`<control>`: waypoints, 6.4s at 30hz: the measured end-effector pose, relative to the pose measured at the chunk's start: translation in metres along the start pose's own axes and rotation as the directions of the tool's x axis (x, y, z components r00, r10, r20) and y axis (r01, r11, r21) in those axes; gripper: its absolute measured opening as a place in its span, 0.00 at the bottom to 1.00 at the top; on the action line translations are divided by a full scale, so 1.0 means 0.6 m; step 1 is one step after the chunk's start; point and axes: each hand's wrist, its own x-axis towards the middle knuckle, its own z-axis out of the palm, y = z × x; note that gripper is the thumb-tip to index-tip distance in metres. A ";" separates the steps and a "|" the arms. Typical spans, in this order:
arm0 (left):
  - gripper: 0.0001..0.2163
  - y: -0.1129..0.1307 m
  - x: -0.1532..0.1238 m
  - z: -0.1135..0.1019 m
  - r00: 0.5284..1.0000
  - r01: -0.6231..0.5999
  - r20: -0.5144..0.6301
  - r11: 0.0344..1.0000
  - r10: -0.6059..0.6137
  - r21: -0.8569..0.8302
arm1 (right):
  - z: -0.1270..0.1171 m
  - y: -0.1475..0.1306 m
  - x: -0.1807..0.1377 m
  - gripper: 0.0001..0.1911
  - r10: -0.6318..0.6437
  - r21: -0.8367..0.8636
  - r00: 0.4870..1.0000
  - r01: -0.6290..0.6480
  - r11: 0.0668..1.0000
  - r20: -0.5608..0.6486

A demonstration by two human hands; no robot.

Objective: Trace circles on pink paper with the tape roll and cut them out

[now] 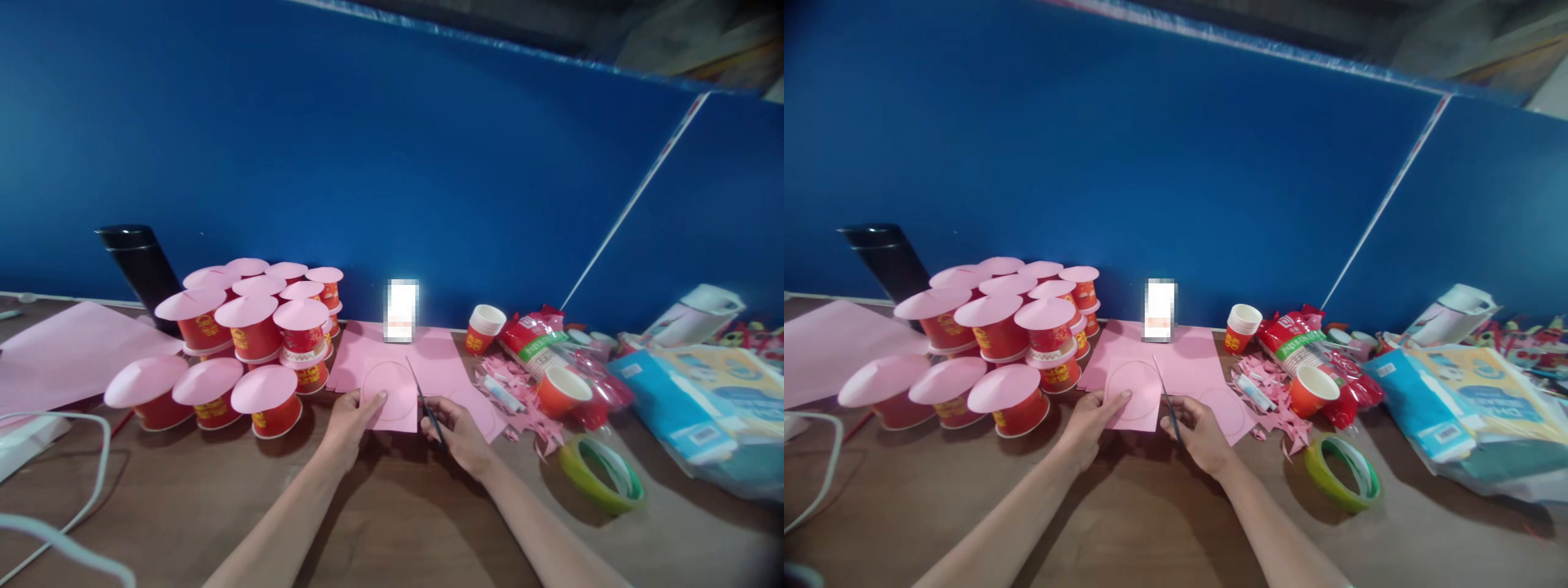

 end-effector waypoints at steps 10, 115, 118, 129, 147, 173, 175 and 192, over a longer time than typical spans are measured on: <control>0.17 0.000 0.001 -0.001 1.000 -0.007 -0.012 0.999 0.008 0.035 | 0.002 -0.006 -0.001 0.20 0.016 -0.014 1.000 -0.016 1.000 -0.015; 0.18 -0.025 -0.027 0.043 0.999 0.001 0.047 0.986 0.007 -0.166 | 0.026 -0.004 0.002 0.21 0.004 0.108 0.984 0.015 0.994 -0.176; 0.18 -0.022 -0.028 0.043 1.000 -0.010 0.006 0.986 0.011 -0.166 | 0.028 0.000 0.002 0.20 -0.019 0.107 0.987 0.036 0.994 -0.158; 0.19 -0.017 -0.026 0.043 0.999 0.014 -0.047 0.975 -0.025 -0.221 | 0.024 0.014 0.009 0.18 -0.058 0.119 0.988 0.076 0.990 -0.146; 0.17 -0.023 -0.029 0.047 0.998 -0.052 -0.039 0.994 0.048 -0.098 | 0.025 0.004 0.005 0.18 -0.037 0.093 0.990 0.050 0.994 -0.133; 0.19 -0.031 -0.028 0.044 0.995 -0.101 -0.006 0.995 0.101 0.009 | 0.021 0.002 0.003 0.18 -0.032 0.083 0.995 0.040 0.996 -0.100; 0.19 -0.030 -0.028 0.043 0.996 -0.084 -0.011 0.996 0.084 0.010 | 0.021 -0.004 0.001 0.19 -0.021 0.078 0.995 0.029 0.996 -0.094; 0.17 -0.027 -0.032 0.045 0.993 -0.120 0.017 0.993 0.120 -0.013 | 0.016 -0.010 -0.006 0.22 -0.007 0.032 0.999 0.008 0.999 -0.046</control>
